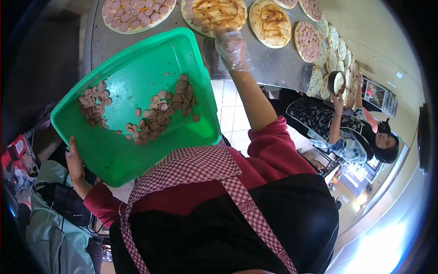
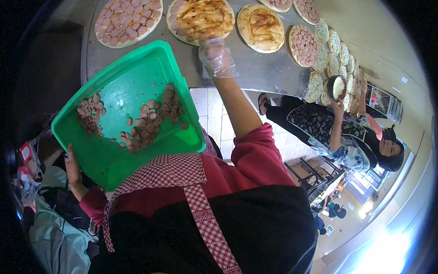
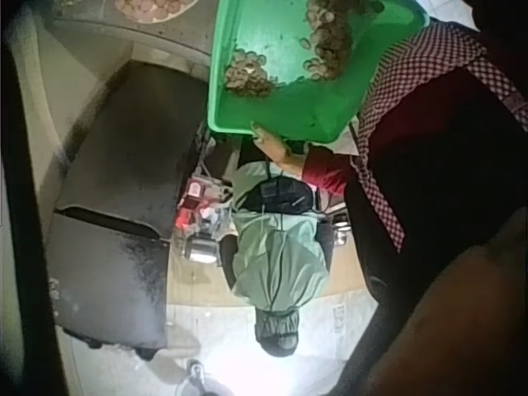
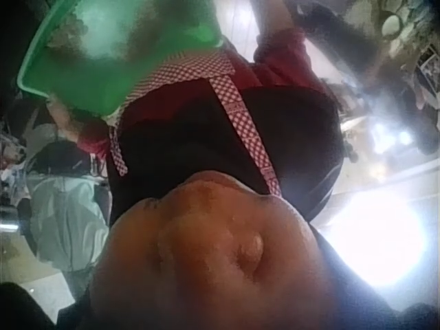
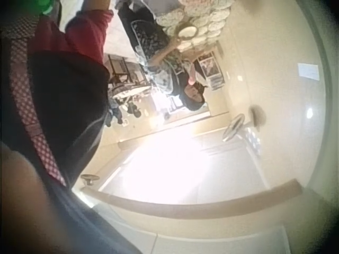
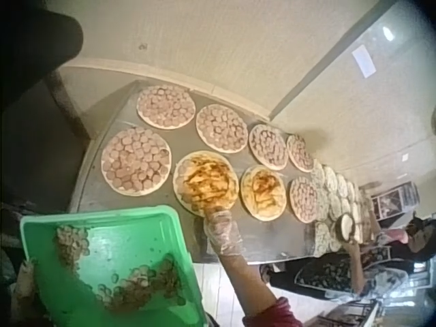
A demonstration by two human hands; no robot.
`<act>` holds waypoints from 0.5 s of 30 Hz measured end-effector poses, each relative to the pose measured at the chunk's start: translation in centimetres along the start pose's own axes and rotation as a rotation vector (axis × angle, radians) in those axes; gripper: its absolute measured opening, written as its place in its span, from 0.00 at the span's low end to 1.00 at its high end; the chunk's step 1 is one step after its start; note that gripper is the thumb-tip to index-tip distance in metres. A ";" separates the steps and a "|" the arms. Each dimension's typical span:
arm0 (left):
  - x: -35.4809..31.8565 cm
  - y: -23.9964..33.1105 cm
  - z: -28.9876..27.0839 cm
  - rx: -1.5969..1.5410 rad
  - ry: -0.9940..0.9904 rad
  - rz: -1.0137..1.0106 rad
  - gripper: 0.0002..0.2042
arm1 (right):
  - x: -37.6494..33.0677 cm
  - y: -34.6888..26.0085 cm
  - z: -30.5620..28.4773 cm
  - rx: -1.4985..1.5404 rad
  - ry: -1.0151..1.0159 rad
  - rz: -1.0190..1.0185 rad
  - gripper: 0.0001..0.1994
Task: Assembling mini pizzas by topping dough with sliced sausage and French fries.
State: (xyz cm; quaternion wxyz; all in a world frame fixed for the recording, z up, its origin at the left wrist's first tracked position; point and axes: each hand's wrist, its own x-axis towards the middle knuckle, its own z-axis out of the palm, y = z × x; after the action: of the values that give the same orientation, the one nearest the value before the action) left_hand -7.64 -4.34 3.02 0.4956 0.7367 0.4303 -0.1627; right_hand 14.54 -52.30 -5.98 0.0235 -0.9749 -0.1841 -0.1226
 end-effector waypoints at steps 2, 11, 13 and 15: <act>-0.1 0.2 0.4 0.023 0.041 0.017 0.28 | -0.6 0.4 0.4 0.185 -0.010 0.007 0.06; 0.6 -0.4 0.2 -0.008 0.006 -0.007 0.27 | 0.5 0.9 -2.2 1.425 0.067 1.144 0.08; 0.5 0.3 0.4 -0.010 -0.010 -0.036 0.27 | 0.6 2.6 -2.2 1.986 0.073 1.475 0.10; 0.5 0.5 0.4 -0.010 -0.017 -0.066 0.27 | -0.1 3.1 -2.5 2.089 -0.006 1.417 0.09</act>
State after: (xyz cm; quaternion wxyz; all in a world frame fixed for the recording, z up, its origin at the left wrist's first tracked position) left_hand -6.90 -4.52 2.77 0.4972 0.7182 0.4510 -0.1833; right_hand 15.00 -55.48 -3.58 0.8411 -0.3763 0.3687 0.1225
